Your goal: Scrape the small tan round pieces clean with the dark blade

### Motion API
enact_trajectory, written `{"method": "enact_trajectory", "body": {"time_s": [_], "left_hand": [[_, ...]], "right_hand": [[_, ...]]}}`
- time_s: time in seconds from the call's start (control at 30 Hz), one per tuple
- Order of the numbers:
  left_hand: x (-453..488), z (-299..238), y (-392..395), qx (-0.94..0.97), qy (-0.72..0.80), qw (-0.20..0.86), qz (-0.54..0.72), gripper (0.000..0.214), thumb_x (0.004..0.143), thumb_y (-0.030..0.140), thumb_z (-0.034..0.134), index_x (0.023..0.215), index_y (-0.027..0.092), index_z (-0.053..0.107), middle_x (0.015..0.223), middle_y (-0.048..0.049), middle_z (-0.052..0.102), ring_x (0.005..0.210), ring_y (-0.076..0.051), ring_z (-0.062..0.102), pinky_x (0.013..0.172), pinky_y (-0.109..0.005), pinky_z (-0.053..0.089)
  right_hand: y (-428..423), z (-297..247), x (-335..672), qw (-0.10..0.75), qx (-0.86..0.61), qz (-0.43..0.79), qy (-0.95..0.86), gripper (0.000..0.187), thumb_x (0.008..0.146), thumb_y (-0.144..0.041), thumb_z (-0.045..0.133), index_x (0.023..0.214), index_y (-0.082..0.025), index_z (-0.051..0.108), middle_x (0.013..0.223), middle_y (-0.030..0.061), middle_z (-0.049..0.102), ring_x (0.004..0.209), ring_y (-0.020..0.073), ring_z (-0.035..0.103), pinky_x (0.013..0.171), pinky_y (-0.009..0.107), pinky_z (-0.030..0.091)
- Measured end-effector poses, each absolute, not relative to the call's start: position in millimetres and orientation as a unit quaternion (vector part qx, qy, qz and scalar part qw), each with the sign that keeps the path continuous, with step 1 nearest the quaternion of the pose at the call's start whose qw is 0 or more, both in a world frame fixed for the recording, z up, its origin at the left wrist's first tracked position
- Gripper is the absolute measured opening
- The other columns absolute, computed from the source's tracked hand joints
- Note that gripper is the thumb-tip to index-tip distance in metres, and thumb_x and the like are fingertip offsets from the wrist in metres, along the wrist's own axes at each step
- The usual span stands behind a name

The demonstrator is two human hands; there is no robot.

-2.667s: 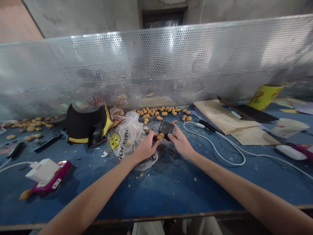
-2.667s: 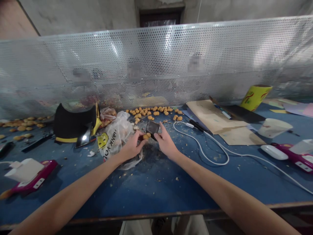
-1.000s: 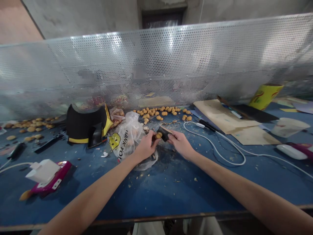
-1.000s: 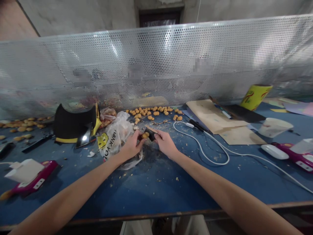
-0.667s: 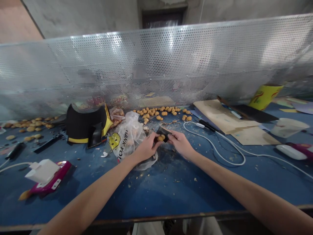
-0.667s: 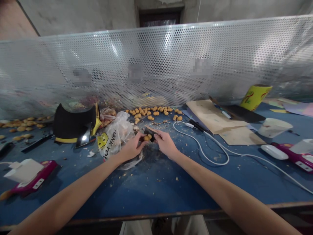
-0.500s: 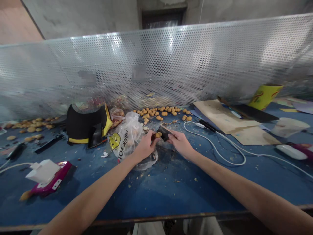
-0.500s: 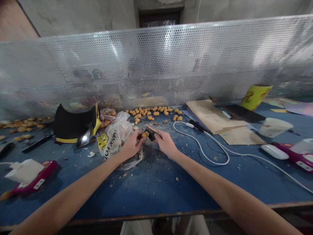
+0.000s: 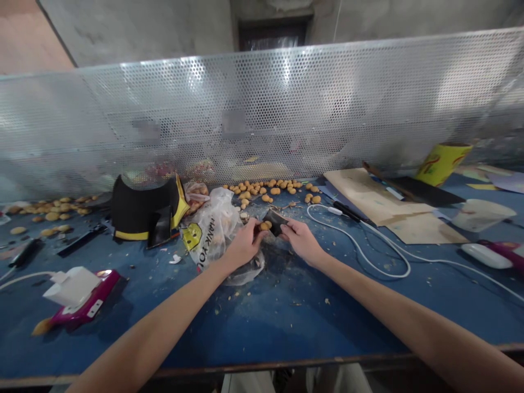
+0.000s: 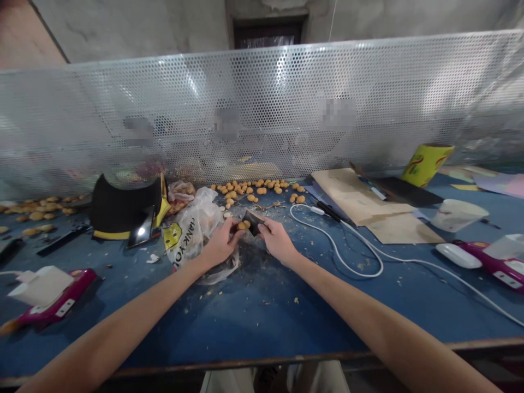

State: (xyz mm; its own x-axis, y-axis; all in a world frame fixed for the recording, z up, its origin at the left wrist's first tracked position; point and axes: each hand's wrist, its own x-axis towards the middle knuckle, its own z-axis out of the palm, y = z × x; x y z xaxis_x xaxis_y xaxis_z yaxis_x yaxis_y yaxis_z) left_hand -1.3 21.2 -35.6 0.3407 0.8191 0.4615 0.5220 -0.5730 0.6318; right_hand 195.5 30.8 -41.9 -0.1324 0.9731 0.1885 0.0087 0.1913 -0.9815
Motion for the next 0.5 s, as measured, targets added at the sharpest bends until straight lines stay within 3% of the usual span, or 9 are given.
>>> {"method": "enact_trajectory", "body": {"time_s": [0.1,0.33,0.5], "left_hand": [[-2.7,-35.4,23.1,0.766,0.432,0.208,0.429,0.021,0.093,0.032,0.053,0.109,0.018,0.049,0.101,-0.0084,0.064,0.096,-0.023,0.064,0.088,-0.041,0.05],[-5.5,-40.9,26.7,0.717,0.401,0.291,0.49,0.025,0.083,0.024,0.061,0.102,0.017,0.046,0.098,-0.0066,0.061,0.093,-0.018,0.064,0.086,-0.035,0.052],[-7.5,-45.1,34.4,0.703,0.387,0.335,0.493,0.034,0.082,0.025,0.061,0.112,0.016,0.049,0.11,-0.0093,0.063,0.1,-0.019,0.063,0.09,-0.036,0.05]], "right_hand": [[38.4,-47.9,196.2,0.515,-0.427,0.499,-0.551,0.012,0.076,-0.032,0.064,0.077,-0.02,0.066,0.085,0.0013,0.069,0.086,0.0202,0.063,0.08,0.031,0.053],[46.3,-53.2,195.1,0.533,-0.434,0.518,-0.509,0.023,0.074,-0.031,0.061,0.093,-0.02,0.066,0.093,0.0013,0.071,0.086,0.0165,0.064,0.081,0.031,0.052],[50.0,-51.8,193.9,0.526,-0.452,0.526,-0.493,0.015,0.077,-0.025,0.062,0.089,-0.018,0.066,0.074,-0.0014,0.067,0.073,0.0121,0.062,0.074,0.025,0.051]]}}
